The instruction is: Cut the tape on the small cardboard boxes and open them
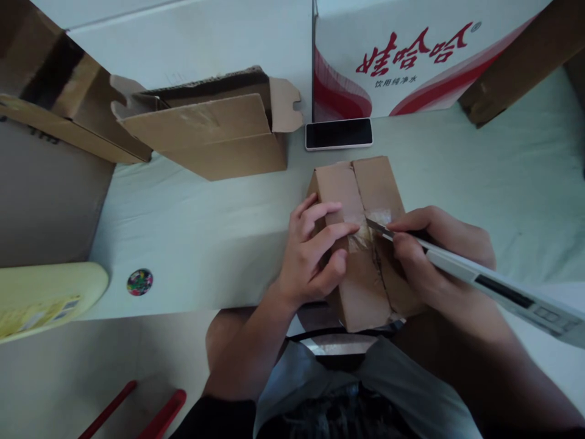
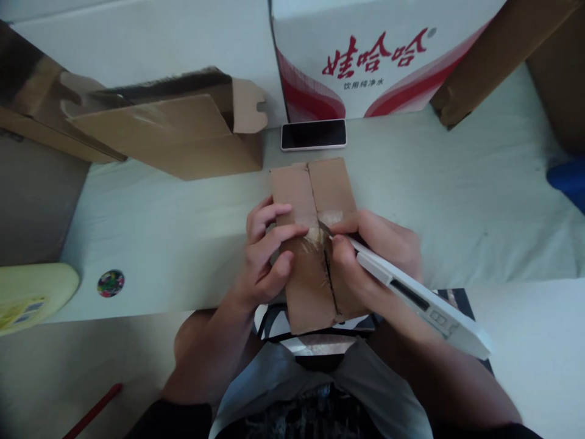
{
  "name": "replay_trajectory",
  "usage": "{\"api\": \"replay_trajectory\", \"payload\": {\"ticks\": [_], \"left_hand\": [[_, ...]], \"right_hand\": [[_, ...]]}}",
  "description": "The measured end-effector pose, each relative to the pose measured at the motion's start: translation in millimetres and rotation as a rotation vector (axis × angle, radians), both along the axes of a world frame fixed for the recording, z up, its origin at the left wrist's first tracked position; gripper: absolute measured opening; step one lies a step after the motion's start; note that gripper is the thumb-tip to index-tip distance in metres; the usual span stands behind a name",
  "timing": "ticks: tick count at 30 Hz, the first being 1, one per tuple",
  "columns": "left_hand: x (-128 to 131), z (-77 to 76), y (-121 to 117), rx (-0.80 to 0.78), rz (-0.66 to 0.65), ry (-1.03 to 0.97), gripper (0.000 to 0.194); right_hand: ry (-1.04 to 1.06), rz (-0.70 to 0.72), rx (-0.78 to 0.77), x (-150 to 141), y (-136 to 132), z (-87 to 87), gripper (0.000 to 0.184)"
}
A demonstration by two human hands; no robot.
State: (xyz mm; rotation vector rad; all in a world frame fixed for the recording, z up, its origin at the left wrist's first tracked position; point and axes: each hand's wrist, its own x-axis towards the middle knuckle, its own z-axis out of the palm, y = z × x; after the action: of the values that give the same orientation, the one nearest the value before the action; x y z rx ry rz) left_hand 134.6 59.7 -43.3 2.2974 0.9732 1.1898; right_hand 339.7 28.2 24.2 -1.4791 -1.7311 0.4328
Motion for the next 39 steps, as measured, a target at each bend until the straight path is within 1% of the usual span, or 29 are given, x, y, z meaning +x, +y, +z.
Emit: {"api": "replay_trajectory", "payload": {"ticks": [11,16,26,34,39], "left_hand": [[-0.9,0.3,0.0,-0.016,0.003,0.008,0.031],[-1.5,0.6,0.0,-0.035,0.011,0.020,0.033],[-0.3,-0.4,-0.4,-0.042,0.013,-0.004,0.032],[-0.6,0.1,1.5,-0.016,-0.001,-0.006,0.031],[0.8,-0.4,1.7,-0.017,-0.002,-0.038,0.029]], "right_hand": [[-0.005,-0.002,-0.022,2.0,-1.0,-0.6,0.011],[-0.005,0.008,0.004,1.0,1.0,0.0,0.011],[0.037,-0.021,-0.011,4.0,-3.3,-7.5,0.008],[0.060,-0.005,-0.024,5.5,-3.5,-7.2,0.009],[0.053,-0.012,-0.016,5.6,-2.7,-7.7,0.007]]}}
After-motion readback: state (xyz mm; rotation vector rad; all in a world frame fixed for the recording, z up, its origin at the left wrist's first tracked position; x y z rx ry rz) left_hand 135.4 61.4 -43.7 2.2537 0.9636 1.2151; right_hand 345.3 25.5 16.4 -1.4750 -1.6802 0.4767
